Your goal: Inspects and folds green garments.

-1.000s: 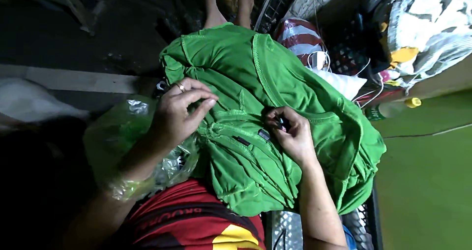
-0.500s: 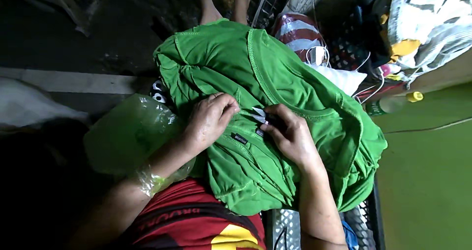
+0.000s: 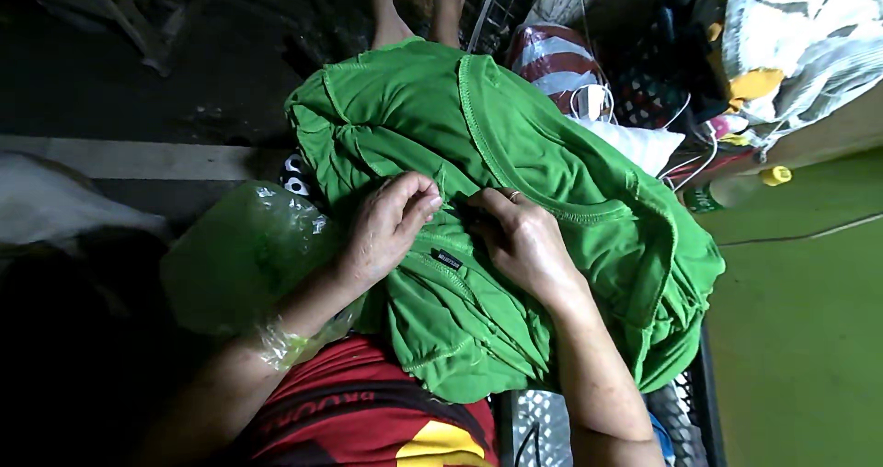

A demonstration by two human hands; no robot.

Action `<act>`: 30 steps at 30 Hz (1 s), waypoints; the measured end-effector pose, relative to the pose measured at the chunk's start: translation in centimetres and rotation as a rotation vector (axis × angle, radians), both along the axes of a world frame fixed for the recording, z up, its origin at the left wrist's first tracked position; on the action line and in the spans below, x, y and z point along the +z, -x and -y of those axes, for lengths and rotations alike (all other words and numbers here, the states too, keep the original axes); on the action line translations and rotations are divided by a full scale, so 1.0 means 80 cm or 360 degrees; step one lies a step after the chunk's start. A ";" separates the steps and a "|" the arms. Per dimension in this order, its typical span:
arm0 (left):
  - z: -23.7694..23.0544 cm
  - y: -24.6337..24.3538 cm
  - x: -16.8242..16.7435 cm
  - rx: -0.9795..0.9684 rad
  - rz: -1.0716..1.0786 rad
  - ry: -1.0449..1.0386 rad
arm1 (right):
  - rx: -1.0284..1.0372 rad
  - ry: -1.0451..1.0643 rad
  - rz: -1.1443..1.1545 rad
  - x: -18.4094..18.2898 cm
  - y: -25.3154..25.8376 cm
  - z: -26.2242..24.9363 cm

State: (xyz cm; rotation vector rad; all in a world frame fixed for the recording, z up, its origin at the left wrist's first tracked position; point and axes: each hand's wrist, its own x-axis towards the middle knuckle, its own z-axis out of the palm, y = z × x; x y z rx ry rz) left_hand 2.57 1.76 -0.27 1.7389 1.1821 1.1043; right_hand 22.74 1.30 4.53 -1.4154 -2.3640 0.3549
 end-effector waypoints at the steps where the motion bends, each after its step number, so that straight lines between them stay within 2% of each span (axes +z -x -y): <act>1: 0.000 0.001 -0.001 -0.0007 -0.0006 -0.0014 | 0.0001 -0.0005 0.0014 0.000 0.001 0.000; 6: 0.001 0.001 -0.001 0.0166 -0.0078 0.0062 | 0.0028 -0.0029 0.0024 -0.003 -0.002 -0.002; 11: 0.003 -0.012 0.013 0.0256 -0.0437 -0.0041 | -0.0057 0.0230 -0.0442 -0.003 -0.017 -0.005; 14: 0.000 -0.028 0.014 0.0337 -0.0625 -0.0138 | -0.0125 0.0252 -0.0641 -0.004 -0.013 -0.002; 18: -0.004 -0.020 0.000 0.0305 -0.0397 -0.0261 | -0.0134 0.0245 -0.0612 -0.007 -0.014 -0.002; 21: -0.008 -0.005 0.001 0.0167 -0.0102 0.0099 | -0.0053 0.0265 -0.0466 -0.004 -0.019 -0.002; 23: -0.010 0.000 0.000 0.0126 0.0048 0.0199 | -0.0008 0.0239 -0.0357 -0.001 -0.021 -0.001; 30: -0.005 -0.004 -0.011 0.0132 0.0128 -0.0030 | -0.0019 0.0061 -0.0017 0.007 0.003 0.000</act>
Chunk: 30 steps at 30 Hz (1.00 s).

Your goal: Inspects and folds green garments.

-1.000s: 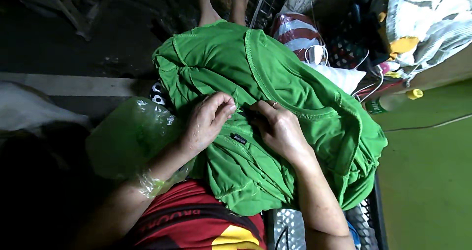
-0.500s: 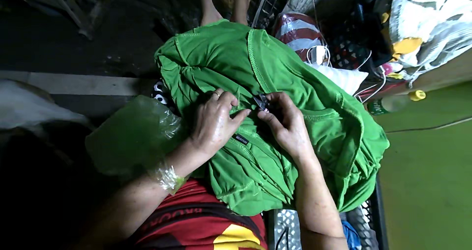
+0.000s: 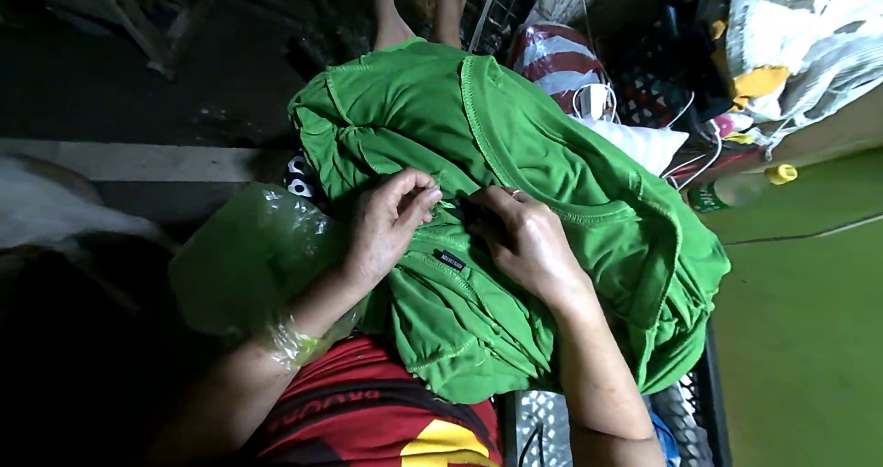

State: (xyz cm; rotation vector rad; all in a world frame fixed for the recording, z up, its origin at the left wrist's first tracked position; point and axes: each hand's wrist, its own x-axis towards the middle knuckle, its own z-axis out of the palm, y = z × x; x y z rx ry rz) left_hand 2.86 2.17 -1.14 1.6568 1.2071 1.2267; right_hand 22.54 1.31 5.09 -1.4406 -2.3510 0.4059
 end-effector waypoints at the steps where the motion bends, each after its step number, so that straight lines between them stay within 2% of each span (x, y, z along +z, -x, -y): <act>1: 0.001 -0.001 0.000 0.0018 -0.0013 -0.0038 | 0.0015 -0.0031 0.0034 0.001 0.003 -0.001; 5: 0.002 -0.003 -0.007 0.0070 -0.0096 -0.0190 | 0.0073 -0.0145 0.0104 -0.002 0.012 -0.006; 8: 0.002 -0.003 -0.006 0.0075 -0.0100 -0.0154 | 0.0137 -0.0166 0.0081 -0.006 0.010 -0.009; 13: -0.004 0.005 -0.006 0.0012 0.0334 0.0099 | 0.0082 0.0159 -0.0290 -0.010 -0.010 -0.015; 17: -0.006 0.012 -0.014 -0.0069 0.0665 0.0176 | 0.0103 0.0390 -0.0583 -0.008 -0.025 -0.016; 22: -0.007 0.016 -0.006 -0.0047 0.0778 0.0256 | 0.0190 0.0217 -0.0265 -0.005 -0.019 -0.017; 24: -0.006 0.026 0.000 -0.0059 0.0562 0.0195 | 0.0179 0.0206 -0.0275 -0.005 -0.017 -0.016; 28: 0.011 0.034 0.019 -0.0075 -0.0234 0.0043 | 0.0078 0.0348 -0.0498 -0.003 -0.020 -0.016; 30: 0.016 0.023 0.020 -0.0019 -0.0455 -0.0065 | 0.0057 0.0366 -0.0562 -0.005 -0.019 -0.015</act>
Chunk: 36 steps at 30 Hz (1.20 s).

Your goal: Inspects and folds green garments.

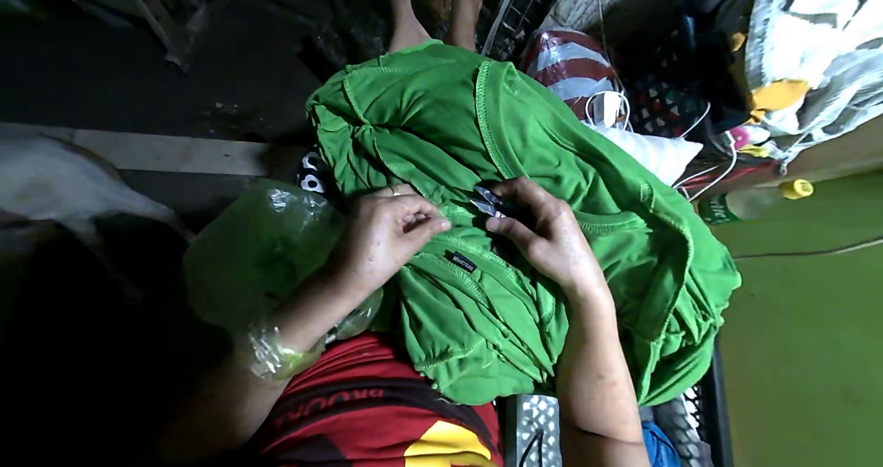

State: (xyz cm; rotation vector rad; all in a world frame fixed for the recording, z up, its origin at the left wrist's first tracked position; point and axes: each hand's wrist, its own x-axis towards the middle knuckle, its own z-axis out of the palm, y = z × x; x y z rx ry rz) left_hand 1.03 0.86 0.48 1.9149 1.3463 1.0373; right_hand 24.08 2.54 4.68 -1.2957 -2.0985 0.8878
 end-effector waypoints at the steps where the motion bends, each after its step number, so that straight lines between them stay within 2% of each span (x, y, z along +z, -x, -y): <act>1: 0.001 -0.005 -0.001 0.0004 -0.0056 -0.0025 | -0.0010 -0.0003 -0.0011 -0.001 0.000 0.000; 4: 0.000 -0.012 -0.003 -0.0038 -0.0087 0.0031 | -0.0027 -0.0011 0.0001 0.000 -0.001 0.001; 7: -0.006 -0.002 0.003 -0.0120 0.0018 0.0254 | 0.0054 -0.0063 0.0030 -0.001 -0.005 -0.001; 11: -0.007 0.004 0.002 -0.0136 0.0116 0.0392 | 0.0204 -0.0262 0.0238 -0.002 -0.003 -0.002; 16: -0.007 0.005 -0.002 -0.0165 0.0225 0.0430 | 0.0224 -0.0456 0.0565 0.004 0.018 0.001; 19: -0.010 0.010 -0.003 -0.0197 0.0338 0.0434 | 0.0224 -0.0549 0.0570 -0.002 0.026 -0.002; 23: -0.020 0.032 -0.001 -0.0203 0.0625 0.0455 | 0.0205 -0.0319 0.0294 -0.009 0.012 -0.012; 29: -0.033 0.056 0.037 -0.0344 0.0558 0.0442 | 0.0161 0.0005 0.0060 0.010 0.012 -0.017; 31: -0.040 0.053 0.057 -0.0348 0.0682 0.0372 | 0.0180 0.0181 -0.0179 0.020 0.024 -0.025; 34: -0.051 0.049 0.085 -0.0350 0.0973 0.0234 | 0.0065 0.0664 -0.0560 0.036 0.058 -0.029; 36: -0.059 0.052 0.081 -0.0579 0.1141 -0.0003 | 0.0025 0.0777 -0.0613 0.027 0.089 -0.025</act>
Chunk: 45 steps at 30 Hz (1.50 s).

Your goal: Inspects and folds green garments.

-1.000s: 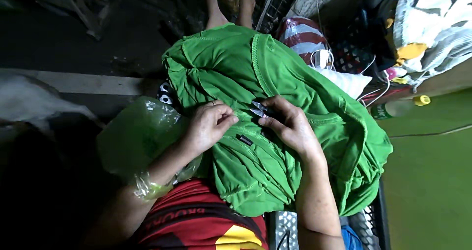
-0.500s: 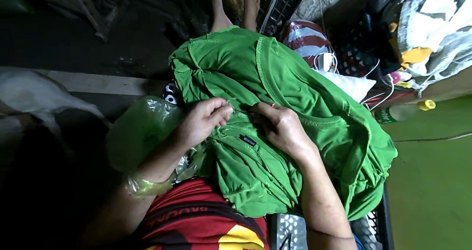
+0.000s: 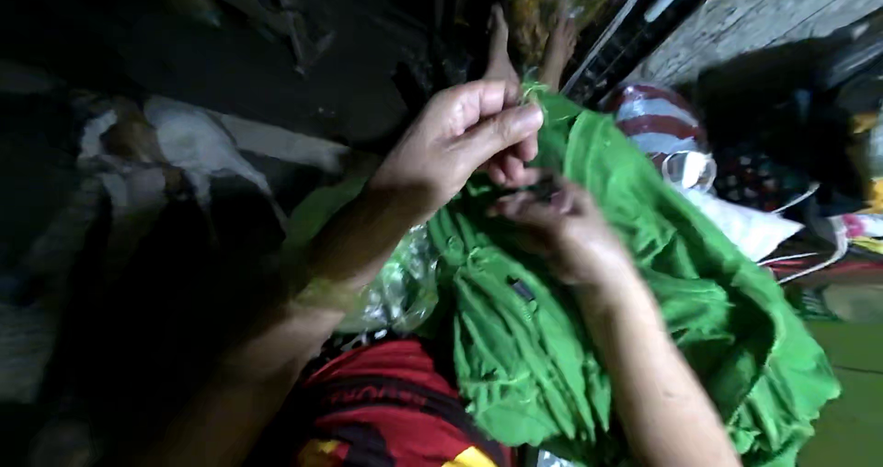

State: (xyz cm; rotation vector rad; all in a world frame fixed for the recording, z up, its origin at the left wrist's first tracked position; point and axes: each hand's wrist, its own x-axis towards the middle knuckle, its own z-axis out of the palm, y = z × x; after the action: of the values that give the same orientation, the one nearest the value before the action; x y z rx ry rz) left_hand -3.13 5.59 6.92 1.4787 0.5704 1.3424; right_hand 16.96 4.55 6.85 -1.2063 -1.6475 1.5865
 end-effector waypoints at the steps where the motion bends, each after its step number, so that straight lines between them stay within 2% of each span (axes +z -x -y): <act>1: -0.009 -0.002 -0.007 -0.0133 0.0164 -0.0167 | 0.0046 -0.0004 -0.0006 -0.006 0.012 0.000; 2: -0.006 -0.012 0.002 -0.0131 0.0217 -0.0206 | 0.0124 -0.0025 0.0001 -0.009 0.022 -0.002; 5: 0.022 -0.050 0.075 0.0314 0.0021 0.0022 | 0.0356 -0.0117 0.0041 0.002 0.047 -0.005; 6: 0.021 -0.063 0.094 0.0388 0.0063 -0.0034 | 0.0400 -0.0157 0.0063 0.007 0.057 -0.001; 9: -0.004 -0.084 0.127 0.0366 0.0267 -0.0507 | 0.0488 -0.0455 0.0124 -0.004 0.081 0.004; 12: -0.006 -0.083 0.143 0.0268 0.0183 -0.0761 | 0.0465 -0.0660 0.0384 -0.023 0.088 0.003; 15: 0.017 -0.054 0.116 0.0245 -0.0266 -0.0685 | 0.0229 -0.0822 0.0426 -0.017 0.066 -0.005; 17: 0.044 -0.025 0.090 0.0181 -0.0759 -0.0491 | 0.0180 -0.0765 0.0373 -0.001 0.040 -0.018; 20: 0.070 0.007 0.052 -0.0039 -0.1558 -0.0171 | 0.0191 -0.0485 0.0471 0.025 0.020 -0.029; 23: 0.074 0.024 0.015 -0.0077 -0.2216 0.0220 | 0.0171 -0.0478 0.0445 0.027 0.022 -0.029; 25: 0.076 0.025 0.010 0.0042 -0.2488 0.0419 | 0.0103 -0.0610 0.0370 0.027 0.025 -0.029; 27: 0.073 0.011 0.041 0.0014 -0.2600 0.0680 | 0.0028 -0.0674 0.0335 0.031 0.024 -0.029; 28: 0.066 0.013 0.043 -0.0032 -0.2617 0.0692 | 0.0008 -0.0640 0.0377 0.034 0.023 -0.032; 29: 0.063 0.023 0.028 -0.0013 -0.2554 0.0571 | 0.0008 -0.0596 0.0449 0.035 0.020 -0.035; 32: 0.066 0.028 -0.003 0.0176 -0.2259 0.0258 | 0.0052 -0.0573 0.0524 0.016 0.008 -0.046; 37: 0.066 0.026 -0.034 0.0274 -0.1543 -0.0298 | 0.0165 -0.0574 0.0383 0.002 -0.025 -0.049; 39: 0.063 0.019 -0.038 0.0370 -0.1272 -0.0322 | 0.0136 -0.0666 0.0438 0.010 -0.047 -0.039; 41: 0.062 0.013 -0.040 0.0392 -0.1048 -0.0179 | 0.0133 -0.0755 0.0594 0.022 -0.069 -0.019; 45: 0.060 -0.006 -0.054 0.0596 -0.0764 -0.0134 | 0.0199 -0.0882 0.0846 0.019 -0.100 0.006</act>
State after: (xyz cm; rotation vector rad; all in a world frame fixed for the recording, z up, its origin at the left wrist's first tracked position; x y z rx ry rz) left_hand -2.64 0.75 2.64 1.8417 1.1562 1.2990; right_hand 24.98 4.09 8.39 -1.2897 -2.3304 0.7936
